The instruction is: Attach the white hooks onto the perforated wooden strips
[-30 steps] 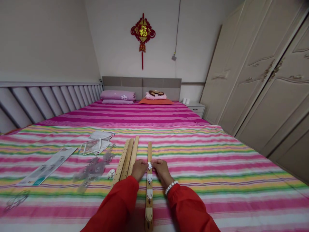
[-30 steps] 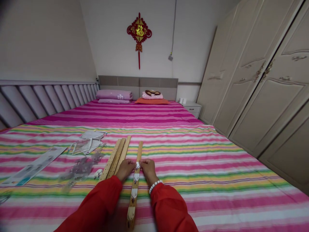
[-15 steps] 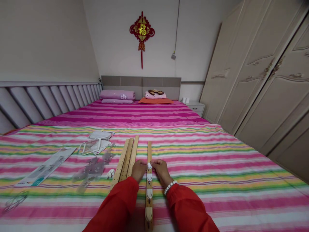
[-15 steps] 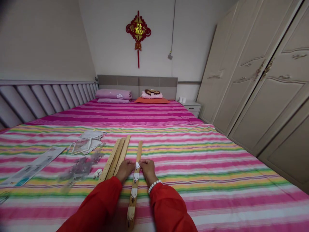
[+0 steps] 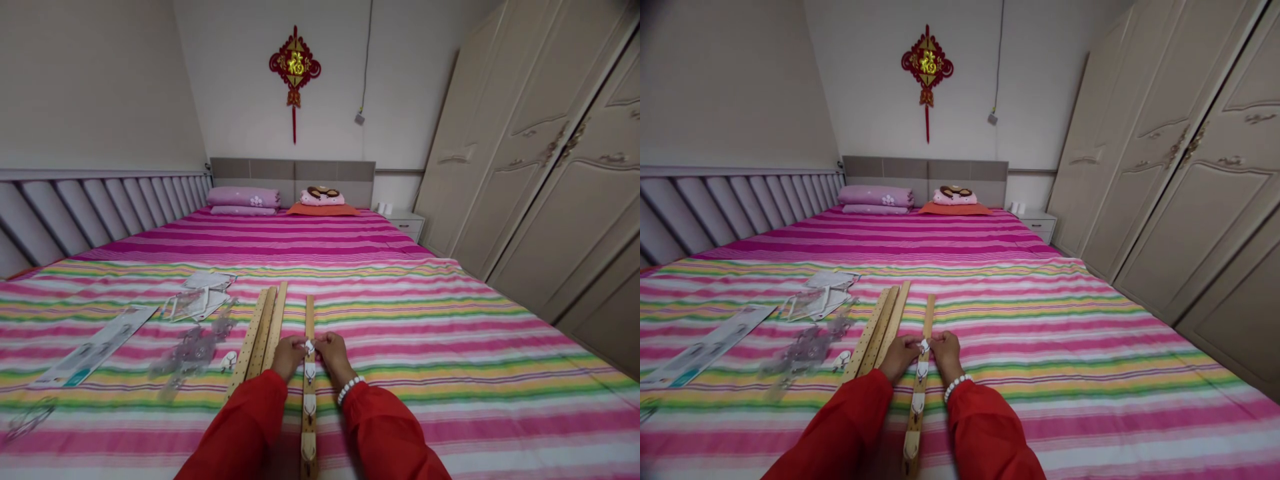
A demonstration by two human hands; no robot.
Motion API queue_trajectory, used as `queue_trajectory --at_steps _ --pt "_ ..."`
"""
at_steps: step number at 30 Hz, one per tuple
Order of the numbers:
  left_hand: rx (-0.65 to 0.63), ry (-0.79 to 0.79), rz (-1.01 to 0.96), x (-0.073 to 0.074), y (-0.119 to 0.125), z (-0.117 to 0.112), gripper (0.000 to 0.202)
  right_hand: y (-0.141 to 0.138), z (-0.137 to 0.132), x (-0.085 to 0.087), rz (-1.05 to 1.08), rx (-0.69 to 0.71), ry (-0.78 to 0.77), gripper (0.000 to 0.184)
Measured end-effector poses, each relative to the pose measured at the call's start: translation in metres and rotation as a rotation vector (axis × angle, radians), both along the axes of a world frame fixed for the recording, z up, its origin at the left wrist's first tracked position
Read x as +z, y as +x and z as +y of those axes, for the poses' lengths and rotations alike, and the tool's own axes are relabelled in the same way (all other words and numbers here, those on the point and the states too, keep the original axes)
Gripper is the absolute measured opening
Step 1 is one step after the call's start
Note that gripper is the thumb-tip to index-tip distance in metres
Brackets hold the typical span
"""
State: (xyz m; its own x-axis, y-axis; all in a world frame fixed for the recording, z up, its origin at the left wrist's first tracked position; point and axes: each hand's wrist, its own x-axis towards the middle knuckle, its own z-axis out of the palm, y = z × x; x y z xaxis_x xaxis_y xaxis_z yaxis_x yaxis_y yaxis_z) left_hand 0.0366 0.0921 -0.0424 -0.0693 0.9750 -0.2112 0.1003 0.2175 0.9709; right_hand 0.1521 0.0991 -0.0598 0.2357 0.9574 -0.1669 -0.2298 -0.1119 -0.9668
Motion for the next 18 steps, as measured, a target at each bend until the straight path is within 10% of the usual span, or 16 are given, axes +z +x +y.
queue_trajectory --at_steps 18 --pt "-0.025 0.005 0.309 0.007 -0.001 -0.011 0.019 -0.001 -0.016 0.010 -0.062 0.085 -0.102 0.027"
